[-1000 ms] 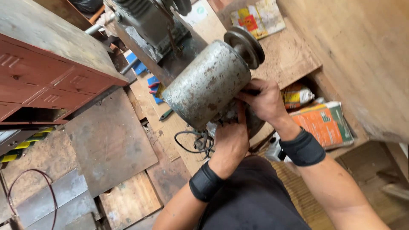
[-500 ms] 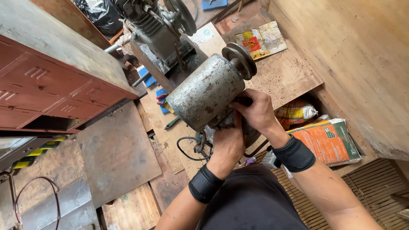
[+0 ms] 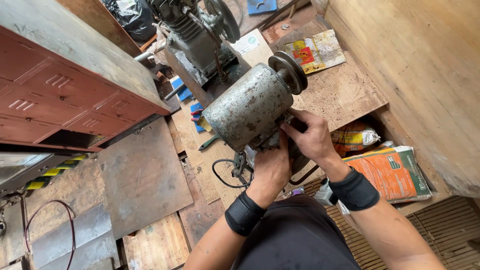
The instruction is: Repairing and reassembling an old air compressor motor and pump unit.
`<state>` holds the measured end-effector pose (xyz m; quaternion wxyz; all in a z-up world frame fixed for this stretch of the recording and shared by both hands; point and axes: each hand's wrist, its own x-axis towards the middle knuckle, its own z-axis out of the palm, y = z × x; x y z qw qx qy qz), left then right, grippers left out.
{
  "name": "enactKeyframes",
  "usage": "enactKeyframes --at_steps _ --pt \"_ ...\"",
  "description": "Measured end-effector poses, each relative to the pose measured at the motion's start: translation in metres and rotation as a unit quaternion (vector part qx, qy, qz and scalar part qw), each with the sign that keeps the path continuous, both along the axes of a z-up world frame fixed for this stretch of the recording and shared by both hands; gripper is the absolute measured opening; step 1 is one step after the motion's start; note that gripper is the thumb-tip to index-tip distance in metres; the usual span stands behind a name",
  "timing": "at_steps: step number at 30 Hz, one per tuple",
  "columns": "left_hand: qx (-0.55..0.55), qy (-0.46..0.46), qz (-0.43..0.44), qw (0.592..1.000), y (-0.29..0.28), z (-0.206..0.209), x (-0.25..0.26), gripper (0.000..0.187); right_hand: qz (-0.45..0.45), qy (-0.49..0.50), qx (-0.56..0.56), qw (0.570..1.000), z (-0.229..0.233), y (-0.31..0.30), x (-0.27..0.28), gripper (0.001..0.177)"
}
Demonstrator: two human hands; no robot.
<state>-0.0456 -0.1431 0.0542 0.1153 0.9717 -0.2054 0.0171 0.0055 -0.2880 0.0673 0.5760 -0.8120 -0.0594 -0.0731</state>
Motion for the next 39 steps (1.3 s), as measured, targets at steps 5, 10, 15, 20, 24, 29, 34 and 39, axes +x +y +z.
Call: enactKeyframes --at_steps 5,10,15,20,24,29,34,39 --pt "0.022 0.040 0.000 0.999 0.001 0.005 0.001 0.080 0.071 -0.017 0.073 0.995 -0.013 -0.003 -0.001 0.036" --pt "-0.014 0.009 0.000 1.000 -0.002 0.015 -0.001 0.085 0.017 0.096 0.064 0.993 0.013 -0.002 0.003 0.037" --pt "0.025 0.018 -0.018 0.999 0.000 0.005 0.000 0.080 0.017 0.000 0.072 0.997 -0.027 0.005 0.016 0.017" --pt "0.016 0.048 -0.014 0.999 -0.002 0.008 -0.001 0.082 -0.015 0.042 0.056 0.997 -0.025 0.008 0.018 0.012" --pt "0.019 0.028 -0.014 0.999 0.000 0.005 0.000 0.078 0.009 0.024 0.063 0.998 -0.014 0.007 0.020 0.012" --pt "0.014 0.021 -0.042 0.999 -0.001 0.008 -0.003 0.071 -0.004 0.021 0.047 0.999 -0.024 0.008 0.022 0.009" --pt "0.003 0.057 -0.025 0.998 -0.004 0.021 0.001 0.082 -0.009 0.046 -0.026 0.999 0.002 0.006 0.018 0.016" --pt "0.007 0.077 -0.023 0.997 -0.003 0.021 0.001 0.084 0.010 -0.003 0.067 0.998 -0.019 0.008 0.018 0.012"
